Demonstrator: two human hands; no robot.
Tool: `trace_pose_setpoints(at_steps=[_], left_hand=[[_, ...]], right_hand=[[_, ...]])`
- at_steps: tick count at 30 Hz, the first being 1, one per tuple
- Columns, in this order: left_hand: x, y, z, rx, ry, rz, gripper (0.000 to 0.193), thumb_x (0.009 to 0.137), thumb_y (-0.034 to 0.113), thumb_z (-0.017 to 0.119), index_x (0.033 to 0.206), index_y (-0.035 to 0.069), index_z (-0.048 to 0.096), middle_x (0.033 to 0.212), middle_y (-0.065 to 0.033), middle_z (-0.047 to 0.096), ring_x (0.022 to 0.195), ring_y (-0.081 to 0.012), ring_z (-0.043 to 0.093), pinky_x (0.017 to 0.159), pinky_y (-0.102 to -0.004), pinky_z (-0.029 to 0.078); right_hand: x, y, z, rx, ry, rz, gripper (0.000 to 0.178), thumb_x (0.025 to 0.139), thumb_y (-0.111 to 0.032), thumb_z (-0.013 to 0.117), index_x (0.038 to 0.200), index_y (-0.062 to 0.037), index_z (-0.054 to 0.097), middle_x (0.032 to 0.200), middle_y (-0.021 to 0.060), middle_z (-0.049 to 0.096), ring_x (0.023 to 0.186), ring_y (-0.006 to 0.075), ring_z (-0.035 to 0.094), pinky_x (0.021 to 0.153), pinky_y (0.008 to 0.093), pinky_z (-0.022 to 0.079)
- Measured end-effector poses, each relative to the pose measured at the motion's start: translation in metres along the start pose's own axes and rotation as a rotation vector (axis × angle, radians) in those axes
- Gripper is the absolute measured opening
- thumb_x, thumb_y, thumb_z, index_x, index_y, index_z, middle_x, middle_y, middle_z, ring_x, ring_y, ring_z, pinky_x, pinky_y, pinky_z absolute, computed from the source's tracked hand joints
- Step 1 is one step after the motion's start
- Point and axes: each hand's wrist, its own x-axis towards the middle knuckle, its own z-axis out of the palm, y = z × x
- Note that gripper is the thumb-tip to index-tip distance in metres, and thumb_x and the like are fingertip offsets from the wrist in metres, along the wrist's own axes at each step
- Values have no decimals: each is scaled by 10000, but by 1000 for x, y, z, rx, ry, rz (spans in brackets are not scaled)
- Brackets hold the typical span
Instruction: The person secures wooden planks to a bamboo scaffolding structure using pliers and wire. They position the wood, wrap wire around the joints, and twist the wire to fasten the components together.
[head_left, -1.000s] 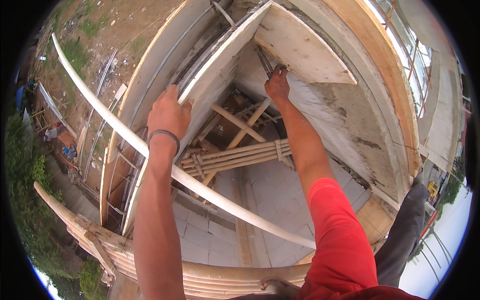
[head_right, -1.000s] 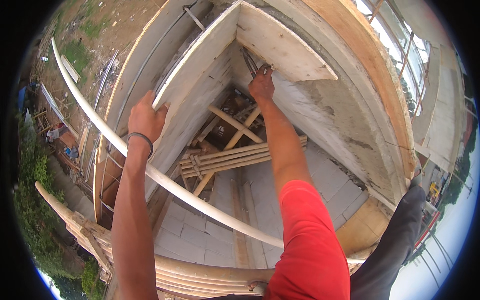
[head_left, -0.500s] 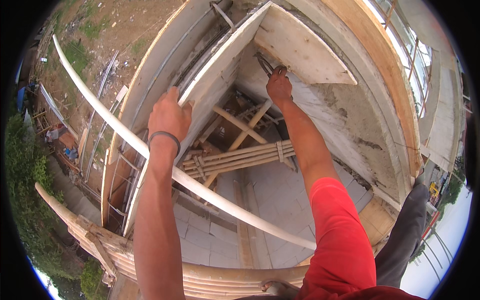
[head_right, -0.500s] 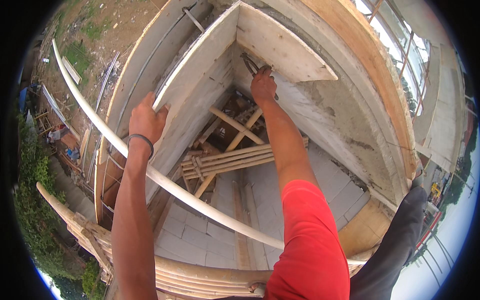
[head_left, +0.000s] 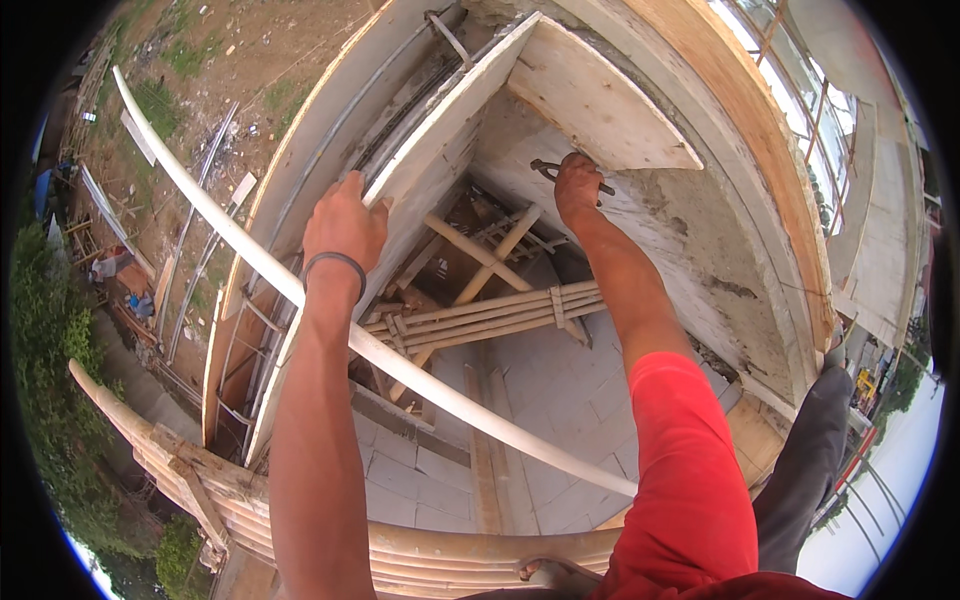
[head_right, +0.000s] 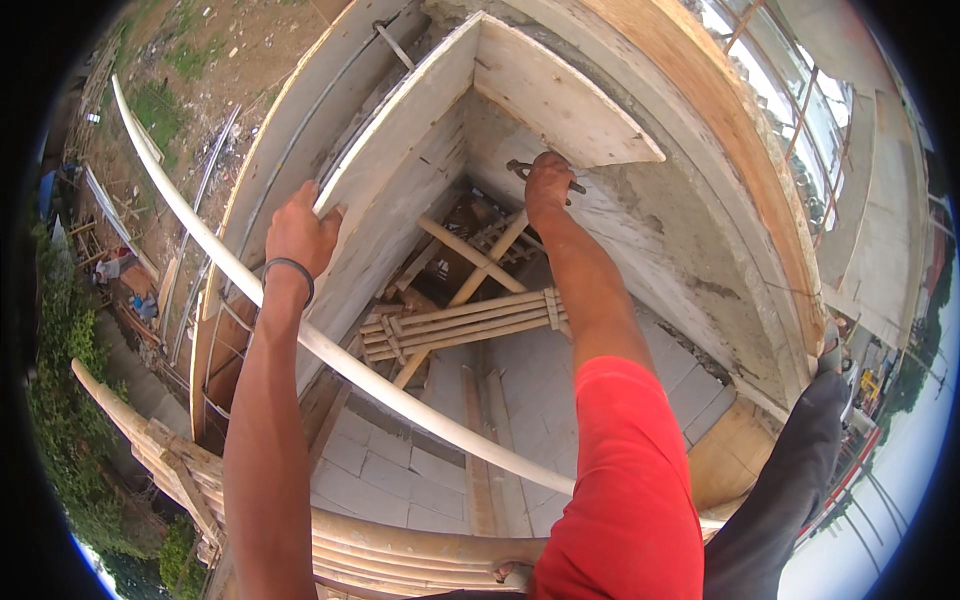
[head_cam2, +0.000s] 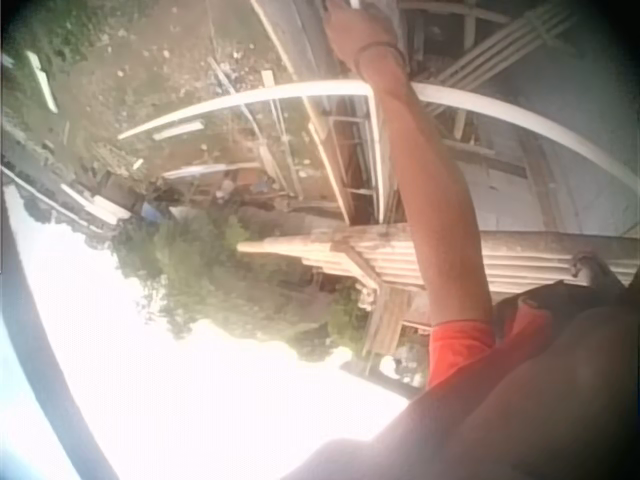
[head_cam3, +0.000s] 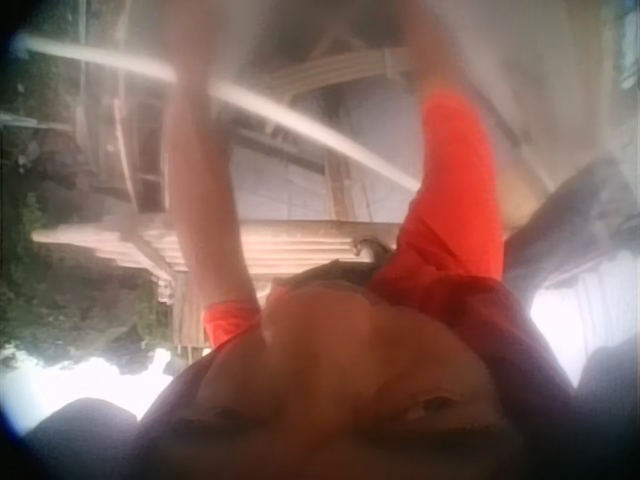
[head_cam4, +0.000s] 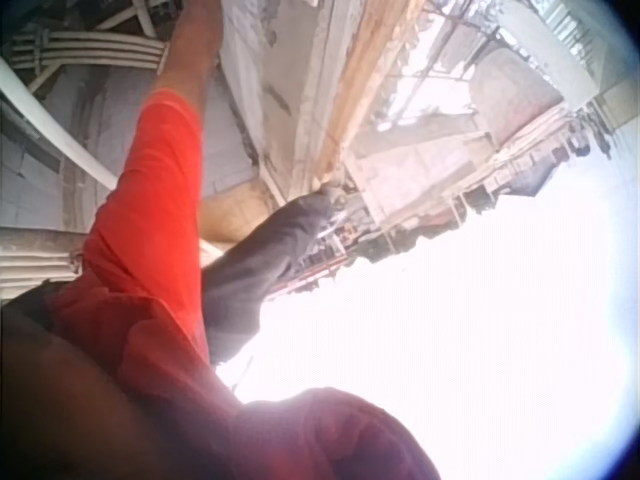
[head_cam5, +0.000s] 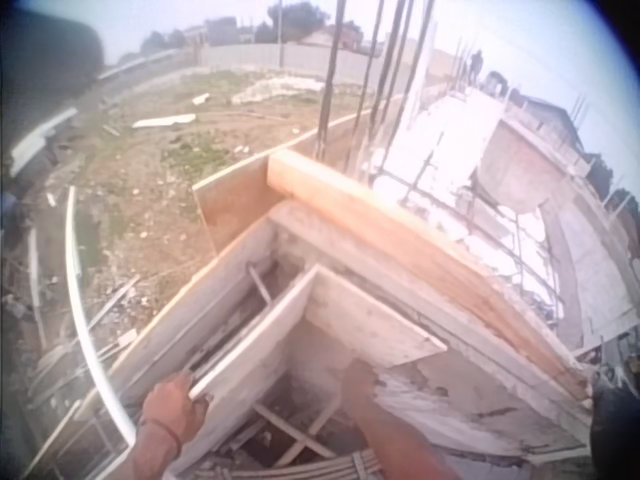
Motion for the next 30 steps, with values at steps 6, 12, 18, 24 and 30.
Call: trace_pose_setpoints(at_steps=[6,12,18,24,30], left_hand=[[1,0,0,10,-4,-6,360,859,245,683,1116,10,592,1073,-249,643,1012,-448,609,862,-503,494],[1,-6,5,6,68,52,401,850,258,689,1138,-6,601,1005,-281,657,968,-468,609,826,-508,492],[1,-6,4,-1,74,64,398,848,263,688,1125,-9,601,996,-282,657,968,-469,608,829,-511,490],[0,-5,4,-1,69,52,398,850,271,686,1125,-3,600,996,-282,656,965,-472,607,830,-517,486],[0,-5,5,5,65,36,407,852,273,687,1144,3,597,1014,-279,659,980,-463,612,842,-516,490]], right_hand=[[-16,15,3,147,155,-61,324,913,-165,553,1155,43,611,1144,195,565,1001,303,606,785,447,524],[-26,23,-5,320,401,-108,183,847,-105,588,1001,-15,630,960,119,591,930,264,617,810,392,506],[-24,26,-11,334,468,-163,119,822,-65,585,930,-23,612,916,126,615,889,282,622,807,405,501],[-31,21,-16,523,373,-15,97,844,-61,553,916,-15,598,923,160,639,886,309,641,787,422,514],[-56,20,-28,589,315,-63,95,840,-49,543,915,-17,590,912,178,648,862,330,661,754,435,529]])
